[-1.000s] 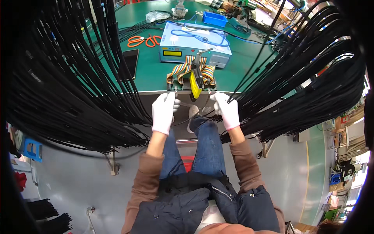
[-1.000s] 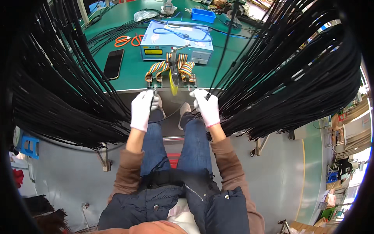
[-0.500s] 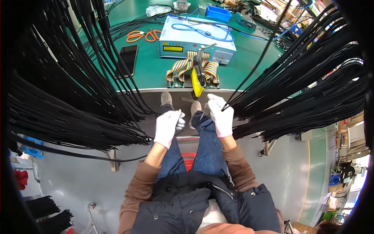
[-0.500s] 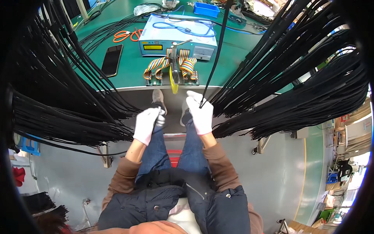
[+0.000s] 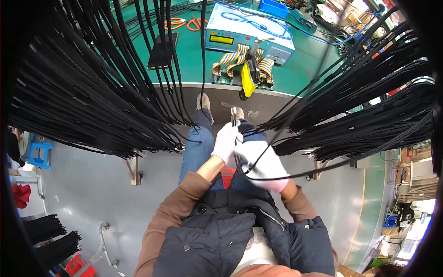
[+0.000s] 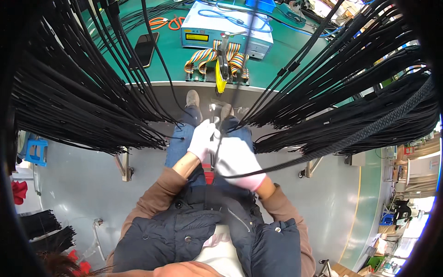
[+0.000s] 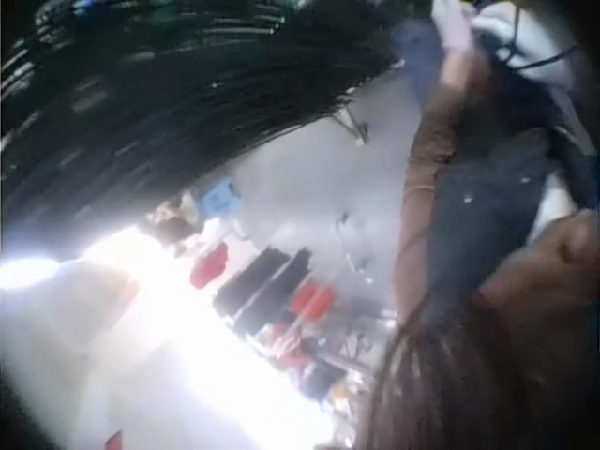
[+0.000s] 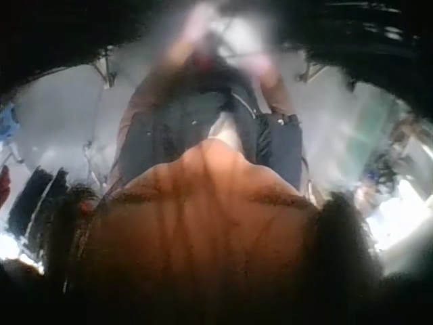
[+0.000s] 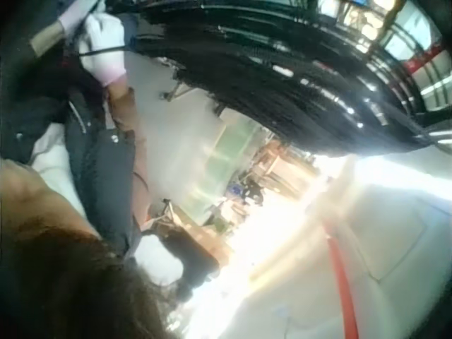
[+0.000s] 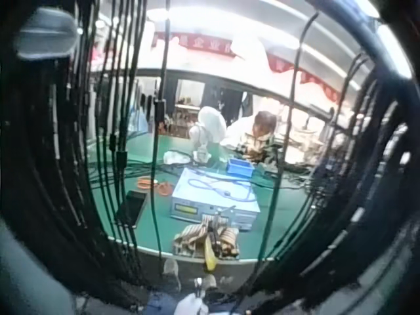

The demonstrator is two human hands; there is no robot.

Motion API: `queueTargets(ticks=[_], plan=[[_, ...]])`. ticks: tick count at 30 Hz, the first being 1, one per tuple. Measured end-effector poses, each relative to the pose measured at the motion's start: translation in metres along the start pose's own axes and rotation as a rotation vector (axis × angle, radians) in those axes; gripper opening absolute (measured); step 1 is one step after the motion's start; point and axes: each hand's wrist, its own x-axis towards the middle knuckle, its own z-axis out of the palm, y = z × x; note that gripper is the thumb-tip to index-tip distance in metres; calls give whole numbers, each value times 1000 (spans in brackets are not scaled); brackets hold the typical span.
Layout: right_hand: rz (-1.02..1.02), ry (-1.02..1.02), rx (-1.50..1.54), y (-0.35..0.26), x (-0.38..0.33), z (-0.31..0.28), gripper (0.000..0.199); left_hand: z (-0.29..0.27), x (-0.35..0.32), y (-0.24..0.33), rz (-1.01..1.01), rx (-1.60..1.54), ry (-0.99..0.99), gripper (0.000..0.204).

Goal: The person tests cables by taking them from a rack, inserting their connectors into a testing machine on the table, and hanging the tested cables onto another rack.

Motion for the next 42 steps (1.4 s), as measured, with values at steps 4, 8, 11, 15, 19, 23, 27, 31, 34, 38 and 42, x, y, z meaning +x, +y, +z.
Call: queueTargets(ticks=[4, 8, 11, 15, 19, 23, 27, 31, 34, 38, 42], plan=[[424, 173, 201, 35, -10, 16, 27, 22, -25, 10, 209, 93, -82, 62], [738, 183, 772, 77, 12, 44, 23, 73, -56, 32, 243, 255, -20, 65], [824, 217, 1216, 90, 23, 54, 23, 66, -53, 40, 313, 319, -3, 67], [631, 333, 1706, 92, 33, 63, 25, 46, -45, 45, 462, 333, -30, 68], [611, 299, 1245, 83, 40, 69, 21, 48, -43, 45, 514, 465, -25, 71], [673, 350, 1326, 83, 39, 59, 21, 58, -48, 50, 428, 163, 35, 66], [709, 425, 1567, 76, 43, 46, 22, 51, -36, 65, 372, 64, 119, 52], [698, 482, 1848, 82, 42, 38, 23, 58, -17, 91, 328, 162, 226, 34], [605, 427, 2069, 93, 40, 37, 23, 75, -14, 111, 307, 456, 386, 19], [568, 407, 2051, 101, 38, 39, 23, 64, -10, 110, 348, 267, 254, 19], [602, 424, 1992, 100, 38, 38, 21, 60, -6, 108, 308, 64, 120, 26]])
